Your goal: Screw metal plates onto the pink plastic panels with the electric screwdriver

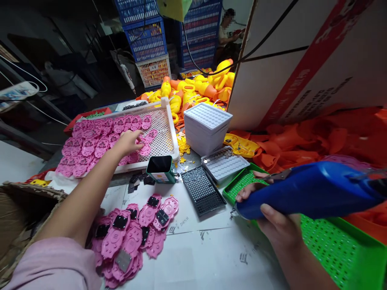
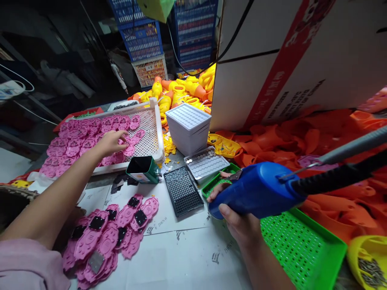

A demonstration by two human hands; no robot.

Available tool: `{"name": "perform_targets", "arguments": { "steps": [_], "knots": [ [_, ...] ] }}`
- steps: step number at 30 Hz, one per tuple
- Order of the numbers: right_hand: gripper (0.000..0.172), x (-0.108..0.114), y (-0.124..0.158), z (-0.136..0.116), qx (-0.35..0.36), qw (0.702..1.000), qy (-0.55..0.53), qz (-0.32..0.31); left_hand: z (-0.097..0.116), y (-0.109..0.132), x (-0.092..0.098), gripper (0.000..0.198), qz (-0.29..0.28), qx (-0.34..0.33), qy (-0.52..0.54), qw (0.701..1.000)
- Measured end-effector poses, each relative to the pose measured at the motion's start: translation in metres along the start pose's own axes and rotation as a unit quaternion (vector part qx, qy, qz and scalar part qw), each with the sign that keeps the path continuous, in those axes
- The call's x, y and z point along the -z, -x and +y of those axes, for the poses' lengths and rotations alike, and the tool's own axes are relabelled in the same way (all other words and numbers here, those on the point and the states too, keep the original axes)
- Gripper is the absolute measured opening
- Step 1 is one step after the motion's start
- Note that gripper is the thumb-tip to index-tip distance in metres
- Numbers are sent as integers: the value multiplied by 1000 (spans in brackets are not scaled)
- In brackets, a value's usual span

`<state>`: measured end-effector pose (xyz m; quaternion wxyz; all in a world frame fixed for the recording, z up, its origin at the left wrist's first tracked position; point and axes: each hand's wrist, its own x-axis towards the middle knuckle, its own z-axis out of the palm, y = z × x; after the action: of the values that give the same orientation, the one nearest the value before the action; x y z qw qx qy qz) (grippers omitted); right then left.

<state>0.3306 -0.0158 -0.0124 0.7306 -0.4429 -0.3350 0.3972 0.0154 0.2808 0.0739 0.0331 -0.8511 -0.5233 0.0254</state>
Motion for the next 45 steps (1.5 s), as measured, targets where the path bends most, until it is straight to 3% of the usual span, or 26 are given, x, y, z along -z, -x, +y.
{"name": "perform_targets", "arguments": {
  "steps": [3,7,10,13,17,20,23,26,30,33,37,40,42,44,45],
  "knots": [
    [62,-2,-1,-2,2,1000,-2,0,1,6,17,50,15,-5,21,1000],
    [62,-3,-2,-2,1,1000,-7,0,9,21,53,54,37,-8,38,999],
    [58,-4,-2,-1,-2,1000,-11,3,26,44,77,55,53,-35,32,997],
    [56,-4,-3,-1,-4,1000,-14,3,54,76,85,54,62,-99,10,993],
    [55,-6,-3,-3,-2,1000,-20,10,98,126,75,49,75,-222,30,972],
    [56,-8,-2,-5,0,1000,-21,15,132,160,60,39,86,-333,45,938],
    [55,-8,-2,-6,6,1000,-23,16,162,185,36,35,72,-415,43,906],
    [50,-8,0,-6,16,999,-24,16,185,203,2,35,35,-442,37,896],
    [45,-7,1,-6,18,999,-27,7,199,216,-41,22,-17,-443,20,896],
    [37,-7,4,-7,17,999,-31,1,199,218,-59,22,-16,-448,10,894],
    [27,-7,4,-7,21,999,-30,-2,195,219,-66,20,-1,-445,13,895],
    [24,-7,1,-5,36,999,-30,4,189,216,-52,10,-30,-439,55,896],
    [25,-7,-2,-3,50,998,-33,10,177,207,-36,5,-83,-373,74,921],
    [28,-7,-4,-2,61,997,-36,15,154,192,-20,11,-133,-205,48,968],
    [31,-7,-5,-1,64,997,-39,17,139,183,-15,15,-127,-142,30,981]
  ]
}}
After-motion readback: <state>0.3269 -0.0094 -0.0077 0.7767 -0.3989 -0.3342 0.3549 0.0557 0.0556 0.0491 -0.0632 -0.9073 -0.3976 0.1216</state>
